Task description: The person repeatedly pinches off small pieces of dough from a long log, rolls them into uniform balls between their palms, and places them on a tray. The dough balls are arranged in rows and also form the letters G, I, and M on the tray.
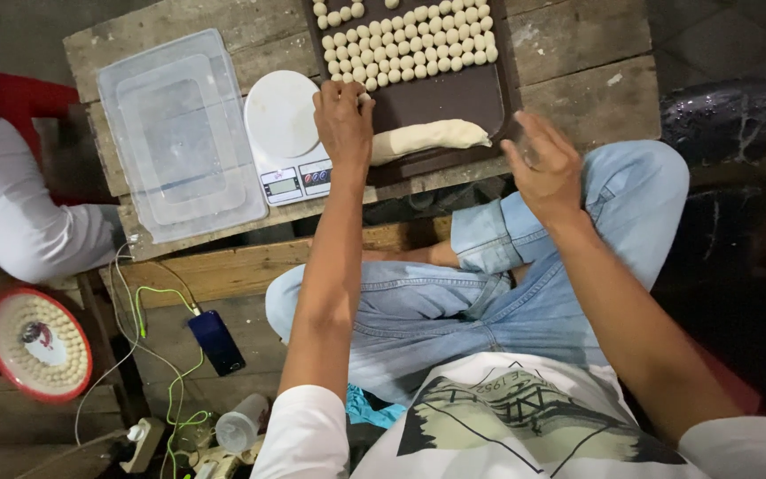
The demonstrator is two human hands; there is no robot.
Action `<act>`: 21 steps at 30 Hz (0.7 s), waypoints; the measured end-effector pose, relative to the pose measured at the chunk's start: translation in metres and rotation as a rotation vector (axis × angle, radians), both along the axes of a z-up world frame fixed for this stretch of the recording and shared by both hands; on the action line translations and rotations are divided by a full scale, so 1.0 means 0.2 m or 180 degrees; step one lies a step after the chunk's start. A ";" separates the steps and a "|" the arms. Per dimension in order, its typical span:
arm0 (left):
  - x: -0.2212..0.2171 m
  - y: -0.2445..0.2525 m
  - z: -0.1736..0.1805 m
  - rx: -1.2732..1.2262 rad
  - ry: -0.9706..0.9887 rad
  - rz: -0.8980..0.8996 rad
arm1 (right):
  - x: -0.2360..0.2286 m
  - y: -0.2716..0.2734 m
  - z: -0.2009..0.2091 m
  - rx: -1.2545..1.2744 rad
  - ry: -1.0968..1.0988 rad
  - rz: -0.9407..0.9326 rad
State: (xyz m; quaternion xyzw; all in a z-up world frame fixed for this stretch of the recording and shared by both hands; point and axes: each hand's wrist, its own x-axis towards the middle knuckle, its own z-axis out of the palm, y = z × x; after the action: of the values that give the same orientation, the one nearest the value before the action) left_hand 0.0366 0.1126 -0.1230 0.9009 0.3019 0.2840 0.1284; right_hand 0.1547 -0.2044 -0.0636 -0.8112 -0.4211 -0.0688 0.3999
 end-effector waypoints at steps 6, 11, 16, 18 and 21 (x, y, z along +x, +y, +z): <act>0.02 -0.06 0.02 0.0283 0.0085 0.0042 | 0.02 0.10 -0.07 -0.0027 0.0583 0.0255; 0.03 -0.34 0.29 -0.0274 -0.0512 -0.0956 | 0.05 0.19 -0.25 -0.0137 0.0266 0.0488; 0.08 -0.72 -0.01 0.0021 -0.0143 -0.1304 | 0.07 0.21 -0.27 -0.0258 0.0425 0.0246; 0.06 -0.79 0.02 0.0269 0.0113 -0.1250 | 0.07 0.21 -0.24 -0.0260 0.0493 0.0159; 0.07 -0.79 -0.03 0.0475 0.0457 -0.1143 | 0.06 0.21 -0.20 -0.0100 0.1505 0.0035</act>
State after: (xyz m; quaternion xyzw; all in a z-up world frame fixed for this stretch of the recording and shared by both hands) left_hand 0.0510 -0.0446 -0.1281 0.9652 0.1230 0.2131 0.0880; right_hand 0.1668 -0.1633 -0.1027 -0.8086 -0.3212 0.1318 0.4750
